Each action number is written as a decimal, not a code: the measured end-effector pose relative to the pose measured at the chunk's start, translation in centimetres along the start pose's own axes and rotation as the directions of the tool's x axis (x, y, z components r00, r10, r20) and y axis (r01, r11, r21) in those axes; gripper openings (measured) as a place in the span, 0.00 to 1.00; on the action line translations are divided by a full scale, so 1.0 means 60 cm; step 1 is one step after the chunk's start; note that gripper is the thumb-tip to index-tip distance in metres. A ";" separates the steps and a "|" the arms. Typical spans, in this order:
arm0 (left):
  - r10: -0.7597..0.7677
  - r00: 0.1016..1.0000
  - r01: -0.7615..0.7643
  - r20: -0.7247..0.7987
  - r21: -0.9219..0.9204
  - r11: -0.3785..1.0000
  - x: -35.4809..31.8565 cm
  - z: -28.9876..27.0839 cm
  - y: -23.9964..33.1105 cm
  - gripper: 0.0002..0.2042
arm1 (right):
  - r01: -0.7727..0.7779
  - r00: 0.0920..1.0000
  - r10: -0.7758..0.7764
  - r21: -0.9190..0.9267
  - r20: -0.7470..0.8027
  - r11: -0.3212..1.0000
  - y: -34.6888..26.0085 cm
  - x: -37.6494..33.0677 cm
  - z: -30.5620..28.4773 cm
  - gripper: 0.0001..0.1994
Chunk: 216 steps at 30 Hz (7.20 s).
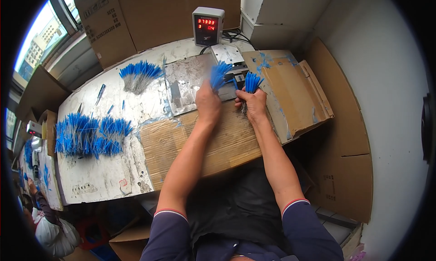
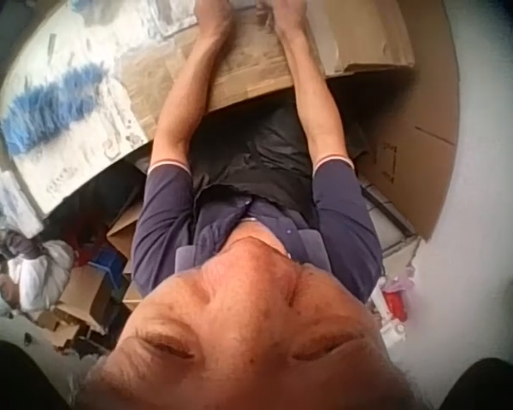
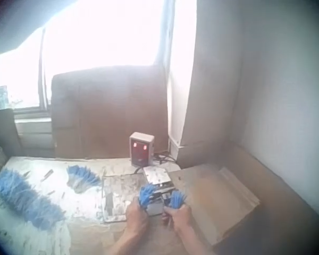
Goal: Assembling blue brush components by grouping bristles and using a binding machine.
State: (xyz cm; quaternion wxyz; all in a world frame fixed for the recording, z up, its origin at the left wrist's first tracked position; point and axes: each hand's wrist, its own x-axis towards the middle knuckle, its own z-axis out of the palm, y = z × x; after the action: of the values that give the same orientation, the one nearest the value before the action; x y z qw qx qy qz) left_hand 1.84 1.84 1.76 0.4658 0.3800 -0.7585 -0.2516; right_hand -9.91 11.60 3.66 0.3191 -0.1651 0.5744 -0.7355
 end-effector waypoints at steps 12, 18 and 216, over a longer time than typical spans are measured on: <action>0.157 0.973 -0.197 0.167 0.260 0.945 0.011 0.013 0.006 0.08 | 0.033 0.996 -0.031 0.019 -0.087 0.999 -0.009 0.014 0.009 0.08; 0.097 0.995 -0.102 0.034 0.210 0.972 0.008 0.006 -0.004 0.07 | -0.017 0.999 0.015 -0.043 -0.044 0.999 -0.007 0.033 0.006 0.11; -0.234 0.845 0.509 0.481 -0.589 0.628 0.027 -0.036 -0.017 0.07 | -0.160 0.972 0.033 0.548 0.234 0.821 -0.066 0.031 -0.016 0.08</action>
State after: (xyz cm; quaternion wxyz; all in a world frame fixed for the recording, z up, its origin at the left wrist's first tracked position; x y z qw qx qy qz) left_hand 3.67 -0.14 2.79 0.3633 0.2737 -0.5805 -0.6754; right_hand -12.97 11.61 6.91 0.4506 -0.1124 0.3020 -0.8325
